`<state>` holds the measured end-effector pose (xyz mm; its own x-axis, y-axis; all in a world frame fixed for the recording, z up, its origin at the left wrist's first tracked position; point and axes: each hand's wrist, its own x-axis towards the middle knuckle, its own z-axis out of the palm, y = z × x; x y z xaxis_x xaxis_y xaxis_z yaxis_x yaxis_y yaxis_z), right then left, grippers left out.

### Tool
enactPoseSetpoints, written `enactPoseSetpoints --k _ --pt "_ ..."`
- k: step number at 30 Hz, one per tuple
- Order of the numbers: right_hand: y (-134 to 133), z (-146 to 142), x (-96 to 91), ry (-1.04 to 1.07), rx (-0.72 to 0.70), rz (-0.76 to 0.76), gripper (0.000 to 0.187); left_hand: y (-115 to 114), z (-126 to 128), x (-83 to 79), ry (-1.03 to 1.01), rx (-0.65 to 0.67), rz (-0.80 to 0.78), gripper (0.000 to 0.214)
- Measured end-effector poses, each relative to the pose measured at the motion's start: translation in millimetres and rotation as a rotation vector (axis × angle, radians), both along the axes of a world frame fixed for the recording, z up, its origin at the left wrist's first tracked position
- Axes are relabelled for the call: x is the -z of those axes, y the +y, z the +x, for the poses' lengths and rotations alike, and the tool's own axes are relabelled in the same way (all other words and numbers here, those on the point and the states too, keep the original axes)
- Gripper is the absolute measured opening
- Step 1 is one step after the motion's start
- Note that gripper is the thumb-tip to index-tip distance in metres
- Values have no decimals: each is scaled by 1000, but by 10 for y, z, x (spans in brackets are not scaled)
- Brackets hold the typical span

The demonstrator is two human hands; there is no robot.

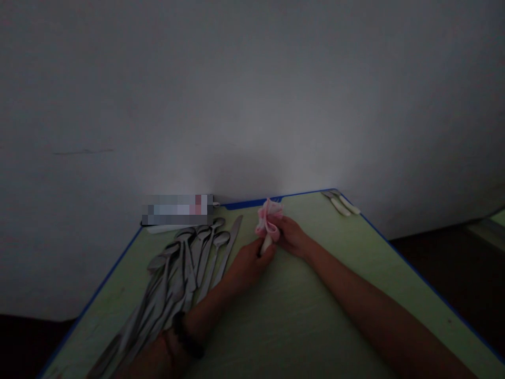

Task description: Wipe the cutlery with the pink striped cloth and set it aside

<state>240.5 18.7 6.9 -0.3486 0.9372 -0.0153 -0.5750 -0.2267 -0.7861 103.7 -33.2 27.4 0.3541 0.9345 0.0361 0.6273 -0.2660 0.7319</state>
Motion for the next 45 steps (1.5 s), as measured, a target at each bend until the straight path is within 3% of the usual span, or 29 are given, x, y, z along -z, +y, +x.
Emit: enactPoseSetpoints --k 9,12,15,19,23,29,40,45 --pt "23 -28 -9 100 111 -29 25 -104 65 16 400 7 125 33" --pt "58 -17 -5 163 148 -30 20 -104 48 8 450 44 153 33" --pt "71 -8 -12 187 168 -38 20 -96 -4 -13 365 115 149 34" --pt "55 -14 -24 117 154 -21 22 -98 -72 -20 69 172 14 44" --pt "27 -25 -22 -3 161 39 23 -102 -72 16 -155 97 -72 45" --pt "4 -38 -25 -85 177 9 28 -87 -26 15 -43 15 28 39" --pt "114 -9 -1 191 321 -45 18 -104 -39 -13 -78 74 -25 37" --pt "111 -8 -34 256 135 9 18 -66 -57 56 -198 -34 -77 39"
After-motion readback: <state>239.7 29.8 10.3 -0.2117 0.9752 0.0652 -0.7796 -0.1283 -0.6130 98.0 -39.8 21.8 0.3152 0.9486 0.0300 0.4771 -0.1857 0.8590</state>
